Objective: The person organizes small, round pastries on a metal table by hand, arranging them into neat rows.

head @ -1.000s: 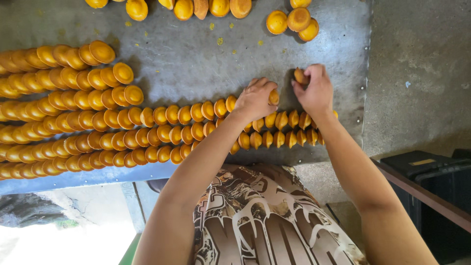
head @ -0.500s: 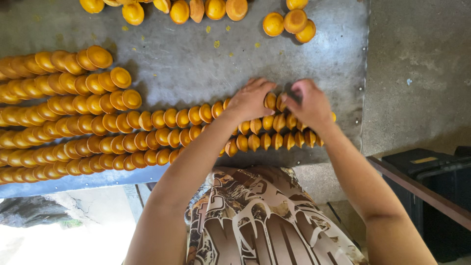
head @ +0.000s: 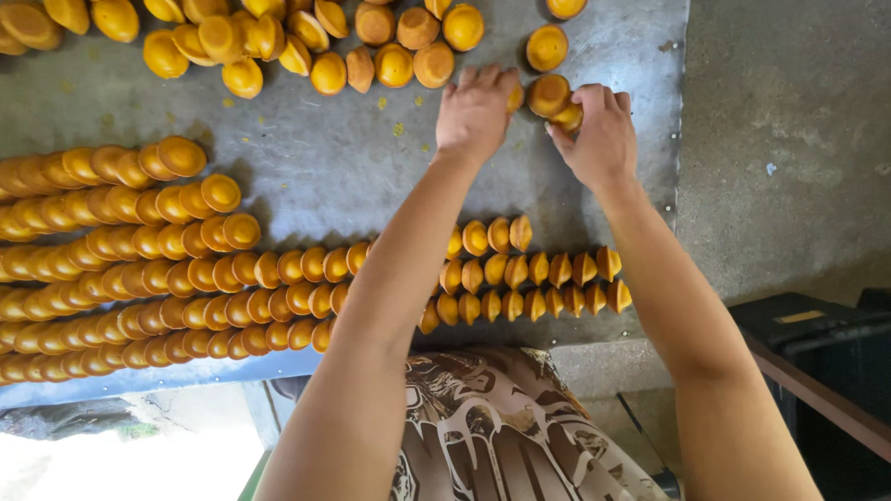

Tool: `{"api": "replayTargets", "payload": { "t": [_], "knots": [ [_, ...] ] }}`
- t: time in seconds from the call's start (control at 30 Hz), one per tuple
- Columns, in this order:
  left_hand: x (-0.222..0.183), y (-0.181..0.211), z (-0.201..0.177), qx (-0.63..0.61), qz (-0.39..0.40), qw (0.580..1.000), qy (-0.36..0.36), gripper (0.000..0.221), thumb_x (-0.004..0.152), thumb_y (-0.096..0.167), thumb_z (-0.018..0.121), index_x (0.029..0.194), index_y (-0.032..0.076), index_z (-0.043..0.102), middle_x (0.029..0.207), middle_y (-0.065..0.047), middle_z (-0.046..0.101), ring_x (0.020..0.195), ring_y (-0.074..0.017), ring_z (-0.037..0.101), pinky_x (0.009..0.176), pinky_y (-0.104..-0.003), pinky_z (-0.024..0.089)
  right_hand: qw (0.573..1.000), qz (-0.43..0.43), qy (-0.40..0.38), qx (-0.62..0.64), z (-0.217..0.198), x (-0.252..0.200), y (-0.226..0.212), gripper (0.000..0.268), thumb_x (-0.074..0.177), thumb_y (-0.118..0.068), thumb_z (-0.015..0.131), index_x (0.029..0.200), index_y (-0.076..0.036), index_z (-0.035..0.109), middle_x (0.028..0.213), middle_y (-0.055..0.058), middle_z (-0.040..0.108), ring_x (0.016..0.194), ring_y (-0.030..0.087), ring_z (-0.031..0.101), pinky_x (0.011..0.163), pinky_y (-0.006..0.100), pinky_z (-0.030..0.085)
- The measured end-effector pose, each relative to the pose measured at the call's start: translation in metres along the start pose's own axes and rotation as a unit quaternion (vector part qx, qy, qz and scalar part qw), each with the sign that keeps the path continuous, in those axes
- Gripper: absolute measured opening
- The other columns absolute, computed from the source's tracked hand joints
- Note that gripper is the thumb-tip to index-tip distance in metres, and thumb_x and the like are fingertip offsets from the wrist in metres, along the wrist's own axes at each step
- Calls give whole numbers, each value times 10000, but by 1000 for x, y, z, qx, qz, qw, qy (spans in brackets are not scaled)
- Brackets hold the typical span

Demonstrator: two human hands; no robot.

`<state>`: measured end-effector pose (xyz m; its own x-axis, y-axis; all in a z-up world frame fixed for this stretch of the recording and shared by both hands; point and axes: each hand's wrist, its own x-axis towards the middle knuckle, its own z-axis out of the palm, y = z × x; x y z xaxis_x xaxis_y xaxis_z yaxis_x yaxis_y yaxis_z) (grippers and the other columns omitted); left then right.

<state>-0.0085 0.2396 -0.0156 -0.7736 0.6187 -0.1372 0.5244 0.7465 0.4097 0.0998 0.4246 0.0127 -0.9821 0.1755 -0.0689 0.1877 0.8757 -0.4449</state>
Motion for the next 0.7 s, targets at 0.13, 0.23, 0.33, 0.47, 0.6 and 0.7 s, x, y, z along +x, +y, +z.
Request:
{"api": "replayTargets", "payload": {
  "t": [0.13, 0.23, 0.33, 0.47, 0.6, 0.7],
  "knots": [
    [-39, -16, -12, -137, -52, 988, 55, 630, 808, 203, 810, 1379, 166, 548, 1353, -77, 560, 1261, -323, 561, 1040, -472, 500, 1000, 10, 6, -8, -20, -40, 11, 510, 888, -214, 875, 1274, -40, 591, 1216, 154, 652, 1098, 400, 557, 950, 482, 482],
    [-72, -3, -22, -221, -66, 967, 107, 588, 810, 134, 798, 1353, 158, 572, 1363, -114, 557, 1213, -327, 600, 1025, -417, 539, 999, -8, 24, -28, -33, -69, 8, 452, 864, -210, 886, 1205, -29, 651, 1212, 171, 647, 1096, 402, 570, 963, 482, 484],
    [-95, 27, -28, -290, -55, 954, 55, 620, 765, 149, 816, 1331, 117, 565, 1348, -130, 562, 1202, -332, 597, 1020, -414, 522, 1000, 9, 20, -21, -37, -92, -3, 416, 838, -199, 883, 1162, -12, 700, 1156, 182, 653, 1042, 384, 617, 917, 467, 512],
    [-115, 75, -30, -215, -6, 967, -137, 478, 773, 267, 846, 1193, 146, 651, 1225, -24, 679, 1239, -266, 603, 1074, -460, 441, 996, 70, -27, 55, -40, -110, -8, 379, 872, -212, 848, 1163, 3, 735, 1056, 172, 713, 864, 283, 732, 791, 389, 584],
    [-122, 91, -11, -176, 15, 967, -183, 506, 744, 257, 831, 1203, 153, 644, 1246, 3, 672, 1254, -247, 586, 1097, -451, 418, 986, 87, -63, 127, -45, -124, -11, 370, 887, -229, 824, 1163, 3, 741, 1025, 168, 755, 884, 244, 776, 791, 340, 610],
    [-124, 89, 4, -182, 25, 966, -184, 476, 786, 244, 817, 1215, 135, 641, 1302, -52, 634, 1306, -262, 575, 1111, -422, 460, 979, 113, -119, 123, -49, -130, -17, 387, 875, -237, 830, 1149, 22, 740, 1022, 180, 772, 885, 241, 780, 797, 352, 611]
  ]
}}
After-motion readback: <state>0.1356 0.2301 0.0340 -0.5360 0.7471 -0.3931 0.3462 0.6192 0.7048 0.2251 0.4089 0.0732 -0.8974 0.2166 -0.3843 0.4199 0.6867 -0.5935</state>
